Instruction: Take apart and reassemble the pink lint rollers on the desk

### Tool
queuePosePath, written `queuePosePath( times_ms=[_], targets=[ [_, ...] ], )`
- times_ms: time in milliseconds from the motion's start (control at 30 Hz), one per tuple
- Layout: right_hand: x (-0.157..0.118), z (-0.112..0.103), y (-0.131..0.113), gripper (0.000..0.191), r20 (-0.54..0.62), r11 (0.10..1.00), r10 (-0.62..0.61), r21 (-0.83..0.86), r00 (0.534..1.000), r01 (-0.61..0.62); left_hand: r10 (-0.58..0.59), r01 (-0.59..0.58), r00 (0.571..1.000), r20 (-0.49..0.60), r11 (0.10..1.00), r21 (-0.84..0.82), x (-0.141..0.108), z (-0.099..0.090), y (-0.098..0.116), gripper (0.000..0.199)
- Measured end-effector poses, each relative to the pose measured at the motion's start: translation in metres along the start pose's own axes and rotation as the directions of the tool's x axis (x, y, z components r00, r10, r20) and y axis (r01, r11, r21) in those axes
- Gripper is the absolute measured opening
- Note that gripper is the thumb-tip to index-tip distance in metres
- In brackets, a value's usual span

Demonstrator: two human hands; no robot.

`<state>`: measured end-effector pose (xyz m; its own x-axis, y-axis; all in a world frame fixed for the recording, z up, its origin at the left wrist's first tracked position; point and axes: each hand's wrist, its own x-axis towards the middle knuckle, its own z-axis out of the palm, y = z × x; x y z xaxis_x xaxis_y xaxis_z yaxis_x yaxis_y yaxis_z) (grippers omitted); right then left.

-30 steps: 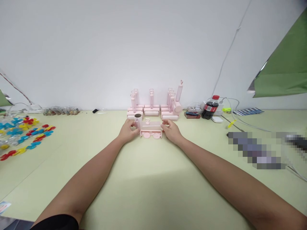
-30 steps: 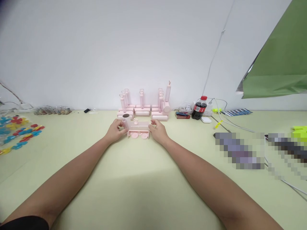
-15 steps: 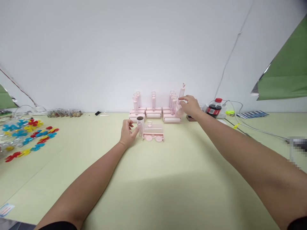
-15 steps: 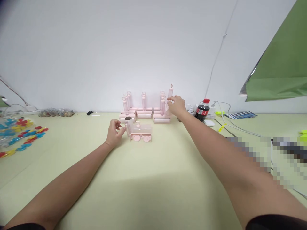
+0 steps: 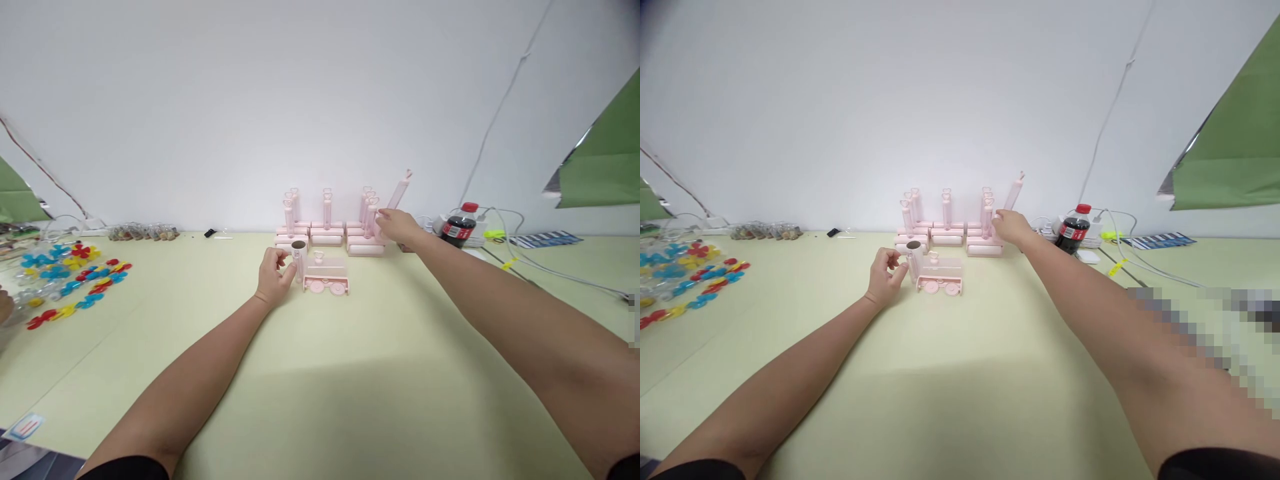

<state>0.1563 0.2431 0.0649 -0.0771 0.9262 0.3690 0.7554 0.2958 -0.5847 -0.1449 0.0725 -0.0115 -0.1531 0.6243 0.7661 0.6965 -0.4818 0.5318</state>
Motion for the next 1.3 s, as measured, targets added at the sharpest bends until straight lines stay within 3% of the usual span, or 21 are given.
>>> queuePosePath(
  times_ms=[167,200,233,300,367,433,500,533,567,633,700,800,900,1000,1167,1233,1300],
  targets=[
    [-0.028,-0.018,0.007,0.051,-0.153,0.982,0.131,0.154,0.979,-0.107,0.039,-0.038,0.999,0.013,0.999,-0.029,-0.003,-0.002,0.022,0.009],
    [-0.039,-0.022,0.008,0.052,-0.178,0.972,0.153,0.206,0.972,-0.115,0.025,-0.022,0.999,0.041,0.997,-0.077,-0.005,-0.001,0.032,0.008],
    [-0.052,-0.026,0.008,0.05,-0.207,0.915,0.217,0.384,0.954,-0.124,0.005,0.008,0.996,0.084,0.989,-0.146,-0.007,0.0,0.043,0.01],
    [-0.087,-0.032,0.006,0.045,-0.221,0.882,0.244,0.456,0.944,-0.121,-0.047,0.12,0.969,0.241,0.947,-0.297,-0.011,0.006,0.07,0.013],
    [-0.131,-0.035,0.001,0.044,-0.106,0.75,0.281,0.644,0.954,-0.15,-0.135,0.327,0.89,0.436,0.856,-0.4,-0.017,0.017,0.099,0.02],
    [-0.176,-0.034,-0.006,0.047,-0.009,0.681,0.238,0.715,0.971,-0.16,-0.276,0.589,0.745,0.607,0.699,-0.405,-0.024,0.031,0.126,0.033],
    [-0.213,-0.031,-0.011,0.049,-0.02,0.71,0.142,0.699,0.99,-0.088,-0.268,0.775,0.548,0.792,0.519,-0.36,-0.032,0.047,0.146,0.048],
    [-0.227,-0.029,-0.013,0.048,-0.039,0.736,0.08,0.676,0.996,-0.032,-0.23,0.81,0.505,0.832,0.46,-0.364,-0.036,0.054,0.153,0.052],
    [-0.237,-0.028,-0.014,0.048,-0.058,0.759,0.027,0.651,0.998,0.017,-0.201,0.823,0.492,0.847,0.425,-0.377,-0.039,0.061,0.158,0.055],
    [-0.246,-0.028,-0.014,0.049,-0.096,0.793,-0.041,0.602,0.995,0.091,-0.167,0.806,0.524,0.835,0.416,-0.422,-0.045,0.07,0.16,0.058],
    [-0.244,-0.029,-0.013,0.054,-0.088,0.797,-0.054,0.597,0.995,0.096,-0.143,0.766,0.559,0.817,0.465,-0.443,-0.048,0.076,0.156,0.059],
    [-0.233,-0.028,-0.008,0.061,0.007,0.757,0.029,0.653,1.0,-0.027,-0.109,0.685,0.588,0.801,0.594,-0.422,-0.048,0.08,0.142,0.053],
    [-0.226,-0.024,-0.003,0.061,0.068,0.695,0.189,0.696,0.98,-0.182,-0.146,0.612,0.632,0.761,0.696,-0.374,-0.043,0.082,0.127,0.047],
    [-0.223,-0.02,0.001,0.058,0.095,0.623,0.298,0.734,0.95,-0.269,-0.189,0.562,0.676,0.713,0.757,-0.332,-0.038,0.087,0.116,0.041],
    [-0.222,-0.017,0.0,0.057,0.147,0.575,0.337,0.75,0.93,-0.327,-0.178,0.496,0.729,0.661,0.803,-0.33,-0.027,0.094,0.114,0.038],
    [-0.222,-0.017,0.0,0.056,0.151,0.578,0.34,0.745,0.928,-0.333,-0.136,0.381,0.777,0.615,0.879,-0.286,-0.017,0.095,0.118,0.037],
    [-0.222,-0.016,0.0,0.056,0.15,0.58,0.341,0.744,0.928,-0.333,-0.061,0.181,0.816,0.574,0.971,-0.154,-0.002,0.096,0.122,0.034]
  ],
)
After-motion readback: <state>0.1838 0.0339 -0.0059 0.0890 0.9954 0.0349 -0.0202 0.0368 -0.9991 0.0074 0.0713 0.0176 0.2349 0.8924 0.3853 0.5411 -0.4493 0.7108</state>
